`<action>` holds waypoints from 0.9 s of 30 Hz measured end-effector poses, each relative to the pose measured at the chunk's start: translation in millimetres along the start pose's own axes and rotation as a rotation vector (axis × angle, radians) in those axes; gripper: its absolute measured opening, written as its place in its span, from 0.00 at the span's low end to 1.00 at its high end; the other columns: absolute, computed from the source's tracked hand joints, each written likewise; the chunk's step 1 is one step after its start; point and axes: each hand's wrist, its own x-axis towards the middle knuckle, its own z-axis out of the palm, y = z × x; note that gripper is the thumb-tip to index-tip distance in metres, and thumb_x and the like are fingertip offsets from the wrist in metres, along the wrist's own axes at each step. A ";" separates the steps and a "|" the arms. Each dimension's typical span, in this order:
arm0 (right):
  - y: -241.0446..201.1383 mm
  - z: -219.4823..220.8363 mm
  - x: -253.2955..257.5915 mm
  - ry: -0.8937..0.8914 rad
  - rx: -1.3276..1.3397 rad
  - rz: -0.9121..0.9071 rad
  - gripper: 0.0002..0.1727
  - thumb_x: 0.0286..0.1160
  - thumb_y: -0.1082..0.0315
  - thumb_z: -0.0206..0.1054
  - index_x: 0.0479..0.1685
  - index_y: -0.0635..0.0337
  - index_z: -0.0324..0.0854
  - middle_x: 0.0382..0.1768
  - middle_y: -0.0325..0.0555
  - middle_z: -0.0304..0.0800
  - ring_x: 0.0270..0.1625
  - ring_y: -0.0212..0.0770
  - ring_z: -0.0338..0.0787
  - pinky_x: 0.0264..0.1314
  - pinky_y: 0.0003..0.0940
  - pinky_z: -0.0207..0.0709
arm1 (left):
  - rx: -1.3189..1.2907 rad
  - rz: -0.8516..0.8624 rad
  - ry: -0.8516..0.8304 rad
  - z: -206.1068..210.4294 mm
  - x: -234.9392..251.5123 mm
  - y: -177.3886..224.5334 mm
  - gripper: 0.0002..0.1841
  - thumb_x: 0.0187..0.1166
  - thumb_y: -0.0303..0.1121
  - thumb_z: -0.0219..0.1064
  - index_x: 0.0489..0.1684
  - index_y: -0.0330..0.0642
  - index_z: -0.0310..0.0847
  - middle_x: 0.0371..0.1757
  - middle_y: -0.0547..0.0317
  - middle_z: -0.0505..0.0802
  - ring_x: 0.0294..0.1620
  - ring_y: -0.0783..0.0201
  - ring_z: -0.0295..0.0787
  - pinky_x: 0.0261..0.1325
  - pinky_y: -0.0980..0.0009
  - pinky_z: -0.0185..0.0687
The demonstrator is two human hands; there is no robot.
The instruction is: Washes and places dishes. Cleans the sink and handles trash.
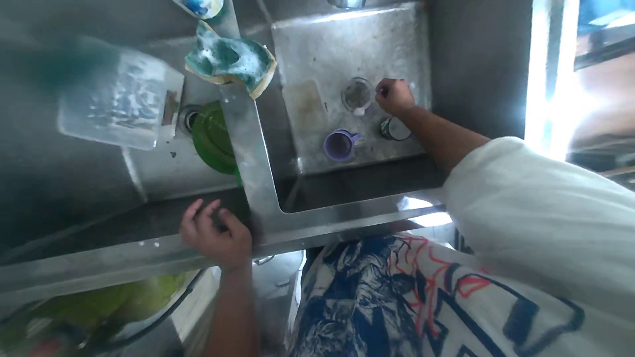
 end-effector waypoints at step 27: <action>-49.1 34.7 -14.7 -0.175 -0.106 0.442 0.31 0.74 0.70 0.68 0.78 0.68 0.70 0.69 0.69 0.83 0.73 0.70 0.83 0.68 0.71 0.76 | 0.026 0.032 -0.026 -4.1 5.7 5.7 0.17 0.81 0.30 0.58 0.51 0.23 0.87 0.68 0.22 0.83 0.73 0.32 0.78 0.80 0.50 0.68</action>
